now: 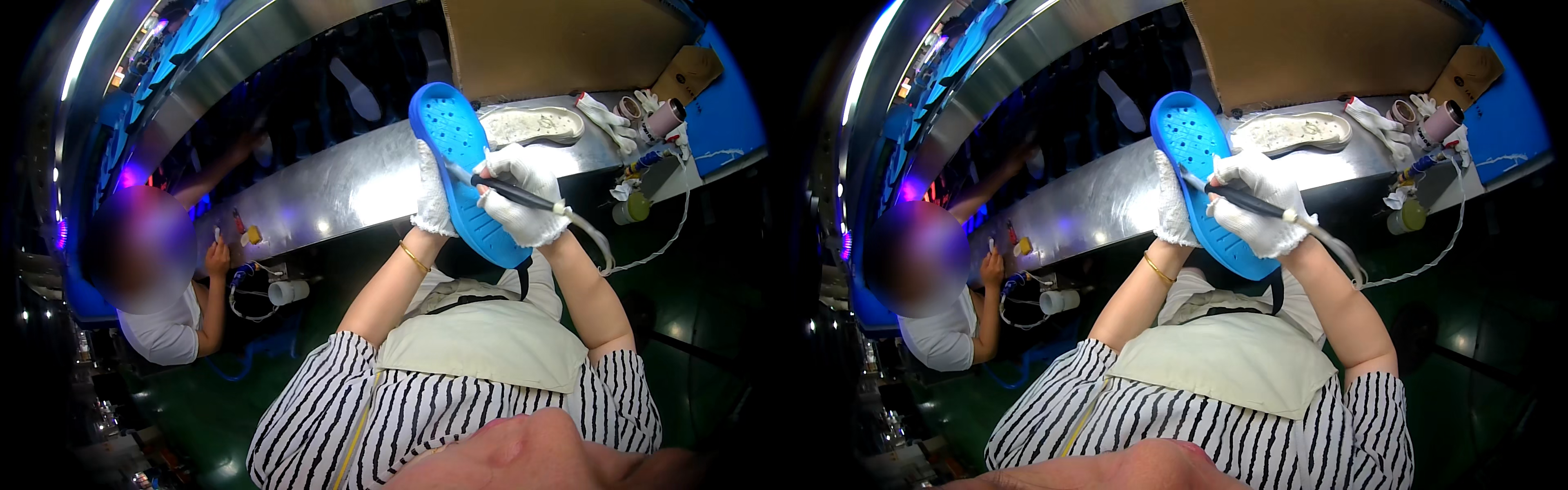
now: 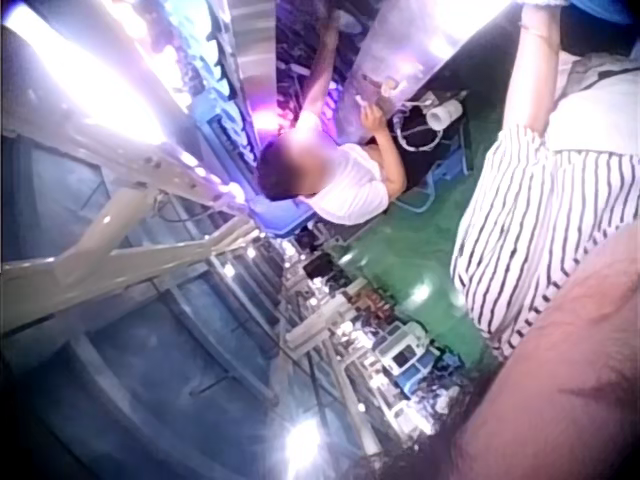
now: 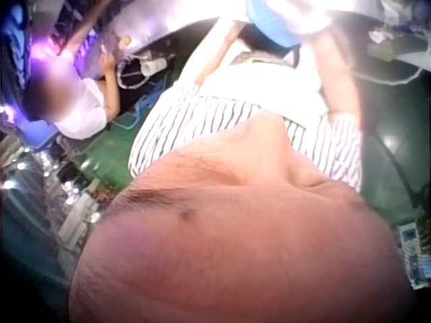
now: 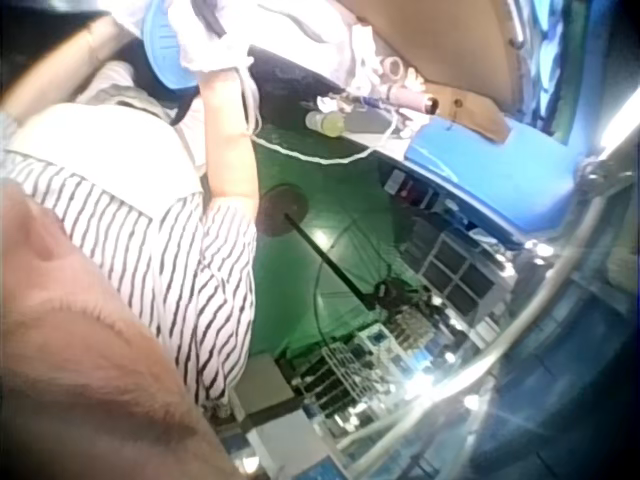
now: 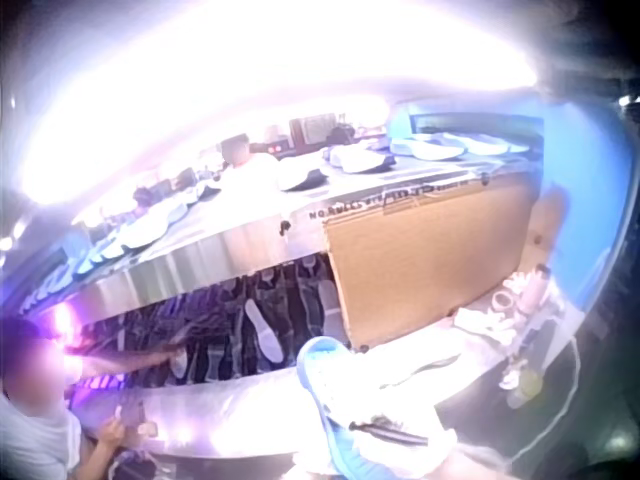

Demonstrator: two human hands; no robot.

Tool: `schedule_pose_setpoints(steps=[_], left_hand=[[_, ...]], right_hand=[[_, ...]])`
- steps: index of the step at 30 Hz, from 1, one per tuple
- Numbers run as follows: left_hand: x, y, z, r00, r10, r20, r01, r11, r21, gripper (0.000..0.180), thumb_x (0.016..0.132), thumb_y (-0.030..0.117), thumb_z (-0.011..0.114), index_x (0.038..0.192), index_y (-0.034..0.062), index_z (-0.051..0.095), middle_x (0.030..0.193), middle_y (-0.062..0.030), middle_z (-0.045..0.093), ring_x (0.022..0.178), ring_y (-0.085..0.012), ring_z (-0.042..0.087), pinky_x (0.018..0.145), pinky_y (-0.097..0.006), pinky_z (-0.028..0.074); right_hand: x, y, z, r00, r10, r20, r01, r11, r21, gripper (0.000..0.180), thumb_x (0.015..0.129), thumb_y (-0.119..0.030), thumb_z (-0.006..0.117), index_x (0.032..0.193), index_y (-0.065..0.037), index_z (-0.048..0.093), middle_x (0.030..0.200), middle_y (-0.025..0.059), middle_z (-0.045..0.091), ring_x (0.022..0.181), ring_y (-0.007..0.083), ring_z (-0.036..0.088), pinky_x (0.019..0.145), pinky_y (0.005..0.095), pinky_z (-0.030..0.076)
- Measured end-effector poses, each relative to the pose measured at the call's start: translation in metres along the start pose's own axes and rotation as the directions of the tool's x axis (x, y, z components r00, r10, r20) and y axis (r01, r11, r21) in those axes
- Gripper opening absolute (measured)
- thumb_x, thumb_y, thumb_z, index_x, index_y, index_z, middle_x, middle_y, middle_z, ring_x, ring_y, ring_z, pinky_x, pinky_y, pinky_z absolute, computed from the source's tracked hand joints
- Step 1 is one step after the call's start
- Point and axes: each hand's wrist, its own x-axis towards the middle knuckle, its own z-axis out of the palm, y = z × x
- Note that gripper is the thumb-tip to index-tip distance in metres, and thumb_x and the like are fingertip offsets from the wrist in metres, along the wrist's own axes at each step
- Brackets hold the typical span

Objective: The person reaches for blue shoe soles from a conveyor belt and uses a brush tool to apply a liquid substance across the bottom surface of each sole before placing them on a lower platform.

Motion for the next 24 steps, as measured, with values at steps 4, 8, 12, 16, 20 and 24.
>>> schedule_pose_setpoints(steps=[4, 8, 12, 16, 20, 24], left_hand=[[0.005, 0.003, -0.001, 1.0, 0.02, -0.001, -0.02, 1.0, -0.016, 0.084, 0.079, 0.071, 0.039, 0.135, 0.0086, 0.032, 0.121, -0.0169, 0.05, 0.105, -0.0297, 0.053, 0.09, -0.043, 0.047], [0.006, 0.011, 0.002, 0.998, 0.041, -0.054, -0.042, 0.999, -0.024, 0.082, 0.079, 0.073, 0.038, 0.131, 0.0094, 0.037, 0.118, -0.0159, 0.052, 0.103, -0.0314, 0.054, 0.087, -0.046, 0.049], [0.006, 0.018, -0.014, 0.999, 0.041, -0.009, -0.041, 0.998, -0.045, 0.08, 0.079, 0.072, 0.038, 0.129, 0.0098, 0.039, 0.116, -0.0146, 0.053, 0.102, -0.0305, 0.055, 0.087, -0.045, 0.049], [0.01, 0.027, -0.003, 0.996, 0.081, -0.039, -0.082, 0.996, -0.036, 0.078, 0.08, 0.071, 0.038, 0.129, 0.0101, 0.04, 0.116, -0.0148, 0.053, 0.101, -0.0295, 0.055, 0.086, -0.045, 0.049], [0.012, 0.036, 0.001, 0.981, 0.145, -0.126, -0.138, 0.988, 0.066, 0.078, 0.08, 0.071, 0.038, 0.128, 0.009, 0.042, 0.117, -0.0159, 0.053, 0.102, -0.0292, 0.055, 0.089, -0.044, 0.047], [-0.001, 0.03, 0.018, 0.997, 0.077, -0.016, -0.079, 0.979, -0.19, 0.084, 0.079, 0.073, 0.036, 0.134, 0.0089, 0.035, 0.125, -0.0158, 0.047, 0.108, -0.0302, 0.053, 0.09, -0.045, 0.047]], right_hand=[[0.001, 0.001, 0.002, 0.997, 0.03, -0.073, -0.029, 1.0, 0.008, 0.02, 0.068, 0.002, 0.065, 0.086, -0.004, 0.058, 0.08, 0.0074, 0.058, 0.071, 0.0145, 0.06, 0.068, 0.0273, 0.049], [0.001, -0.011, -0.003, 0.982, -0.112, 0.155, 0.134, 0.98, -0.144, 0.016, 0.069, -0.003, 0.065, 0.083, -0.005, 0.059, 0.076, 0.0072, 0.06, 0.071, 0.0176, 0.06, 0.068, 0.028, 0.049], [-0.006, -0.001, -0.001, 0.984, 0.159, 0.082, -0.151, 0.984, -0.095, 0.017, 0.067, -0.003, 0.066, 0.083, -0.006, 0.06, 0.078, 0.0082, 0.061, 0.072, 0.0204, 0.061, 0.069, 0.0279, 0.049], [-0.004, -0.007, -0.001, 0.986, -0.091, 0.137, 0.122, 0.963, -0.24, 0.021, 0.067, -0.003, 0.069, 0.086, -0.006, 0.061, 0.077, 0.0089, 0.061, 0.07, 0.0219, 0.061, 0.069, 0.0297, 0.049], [-0.006, -0.011, -0.001, 0.973, 0.176, 0.147, -0.174, 0.984, -0.022, 0.012, 0.073, -0.004, 0.067, 0.084, -0.003, 0.062, 0.079, 0.005, 0.063, 0.072, 0.0124, 0.06, 0.07, 0.0267, 0.049], [0.015, 0.002, -0.015, 0.988, 0.15, 0.033, -0.149, 0.988, -0.038, 0.012, 0.077, -0.004, 0.066, 0.089, -0.002, 0.062, 0.083, 0.0039, 0.063, 0.072, 0.0087, 0.058, 0.068, 0.0236, 0.048]])
